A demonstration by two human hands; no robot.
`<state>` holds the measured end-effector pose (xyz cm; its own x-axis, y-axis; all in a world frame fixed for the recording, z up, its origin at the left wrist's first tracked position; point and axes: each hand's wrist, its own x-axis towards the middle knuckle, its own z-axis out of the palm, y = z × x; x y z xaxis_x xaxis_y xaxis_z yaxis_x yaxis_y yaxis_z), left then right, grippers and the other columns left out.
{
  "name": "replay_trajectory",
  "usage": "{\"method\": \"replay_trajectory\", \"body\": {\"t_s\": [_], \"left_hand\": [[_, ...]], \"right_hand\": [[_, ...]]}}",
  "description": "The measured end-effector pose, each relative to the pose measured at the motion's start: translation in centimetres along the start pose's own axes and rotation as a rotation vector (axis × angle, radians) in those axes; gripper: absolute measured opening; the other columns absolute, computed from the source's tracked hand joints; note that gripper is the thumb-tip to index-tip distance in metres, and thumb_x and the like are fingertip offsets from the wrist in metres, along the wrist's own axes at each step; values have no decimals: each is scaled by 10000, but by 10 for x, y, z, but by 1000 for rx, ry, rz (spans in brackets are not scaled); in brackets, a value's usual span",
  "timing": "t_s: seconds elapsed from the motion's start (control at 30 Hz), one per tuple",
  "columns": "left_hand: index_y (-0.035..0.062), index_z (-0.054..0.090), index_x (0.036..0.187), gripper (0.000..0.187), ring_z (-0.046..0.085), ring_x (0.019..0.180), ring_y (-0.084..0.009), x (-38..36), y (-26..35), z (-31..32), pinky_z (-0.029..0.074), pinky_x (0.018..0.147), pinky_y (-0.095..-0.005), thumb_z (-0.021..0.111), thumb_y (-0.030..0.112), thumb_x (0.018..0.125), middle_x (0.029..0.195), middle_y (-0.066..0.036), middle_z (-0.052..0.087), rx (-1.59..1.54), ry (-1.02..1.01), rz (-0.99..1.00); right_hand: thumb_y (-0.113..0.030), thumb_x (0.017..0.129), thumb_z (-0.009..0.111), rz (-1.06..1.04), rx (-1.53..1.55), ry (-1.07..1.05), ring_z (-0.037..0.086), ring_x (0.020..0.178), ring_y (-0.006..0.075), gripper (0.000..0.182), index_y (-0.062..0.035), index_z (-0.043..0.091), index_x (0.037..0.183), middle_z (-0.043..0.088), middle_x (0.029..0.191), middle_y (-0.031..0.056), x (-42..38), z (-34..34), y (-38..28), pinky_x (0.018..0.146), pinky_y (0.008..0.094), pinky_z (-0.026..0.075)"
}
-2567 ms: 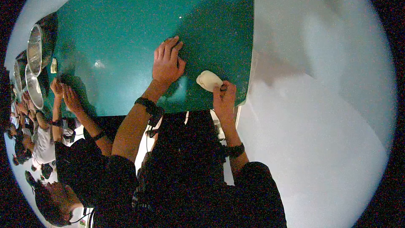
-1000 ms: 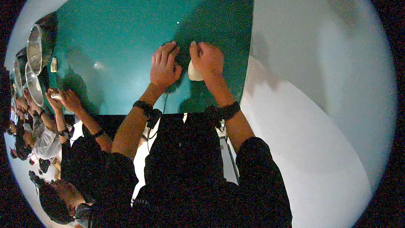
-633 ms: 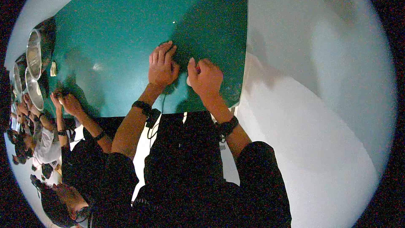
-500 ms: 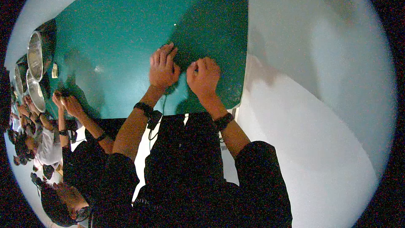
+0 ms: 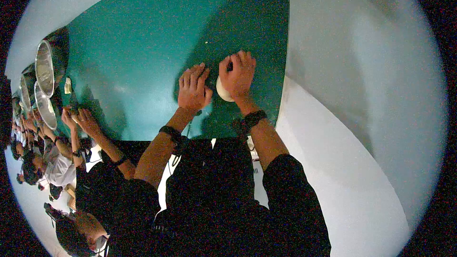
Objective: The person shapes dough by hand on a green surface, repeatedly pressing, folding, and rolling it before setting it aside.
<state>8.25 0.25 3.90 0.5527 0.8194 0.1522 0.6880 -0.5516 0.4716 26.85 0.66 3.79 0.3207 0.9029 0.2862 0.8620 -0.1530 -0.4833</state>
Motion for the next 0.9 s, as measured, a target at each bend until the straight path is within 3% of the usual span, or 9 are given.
{"method": "replay_trajectory", "body": {"t_s": [0.13,0.23,0.33,0.43,0.53,0.63,0.73,0.9], "left_hand": [[60,603,1344,540,533,1351,-326,1,1,-5,409,1156,-531,625,185,819,1486,-115,549,4,-4,-4],[79,572,1384,567,506,1352,-398,-2,1,-2,411,1118,-567,628,192,831,1512,-133,529,-34,-4,-3],[77,577,1370,550,497,1362,-391,-3,2,-2,406,1125,-557,634,179,832,1502,-135,531,-33,-8,-14],[53,610,1329,543,531,1324,-356,-2,3,-1,427,1109,-526,635,155,797,1456,-120,557,-13,72,20],[58,615,1325,543,528,1322,-361,0,3,-6,425,1113,-523,636,155,791,1448,-113,562,-30,68,23],[56,615,1324,546,529,1321,-365,-2,1,-4,426,1111,-524,637,154,787,1445,-114,564,-7,47,15],[53,616,1321,544,537,1316,-366,-2,2,-1,428,1114,-528,636,152,786,1444,-115,565,-27,78,17],[57,617,1319,539,540,1322,-353,1,1,-1,426,1130,-532,631,151,788,1448,-115,564,-19,78,19]], "right_hand": [[-178,864,686,9,-42,-93,581,895,398,156,-74,597,788,589,884,135,19,-1,2,764,529,446],[-208,877,692,24,-47,-53,605,925,407,173,-64,633,804,633,922,155,17,2,5,802,527,479],[-246,910,692,72,-48,-115,634,888,394,200,-65,653,836,666,931,154,15,-9,-4,776,529,510],[-294,950,685,275,83,-308,659,834,379,250,-73,663,834,680,902,149,2,-25,-19,722,529,525],[-330,976,671,123,123,-302,672,812,369,307,-74,642,810,658,848,147,-24,-47,-21,682,520,532],[-349,967,688,283,103,-437,673,819,372,330,-74,622,796,644,833,155,-31,-81,-41,662,501,536],[-288,934,700,288,25,-453,653,789,376,277,-72,606,787,629,824,152,-45,-88,-51,628,498,523],[-170,846,675,98,96,-47,615,784,387,125,-88,582,825,591,827,130,-73,-38,-37,651,519,505]]}}
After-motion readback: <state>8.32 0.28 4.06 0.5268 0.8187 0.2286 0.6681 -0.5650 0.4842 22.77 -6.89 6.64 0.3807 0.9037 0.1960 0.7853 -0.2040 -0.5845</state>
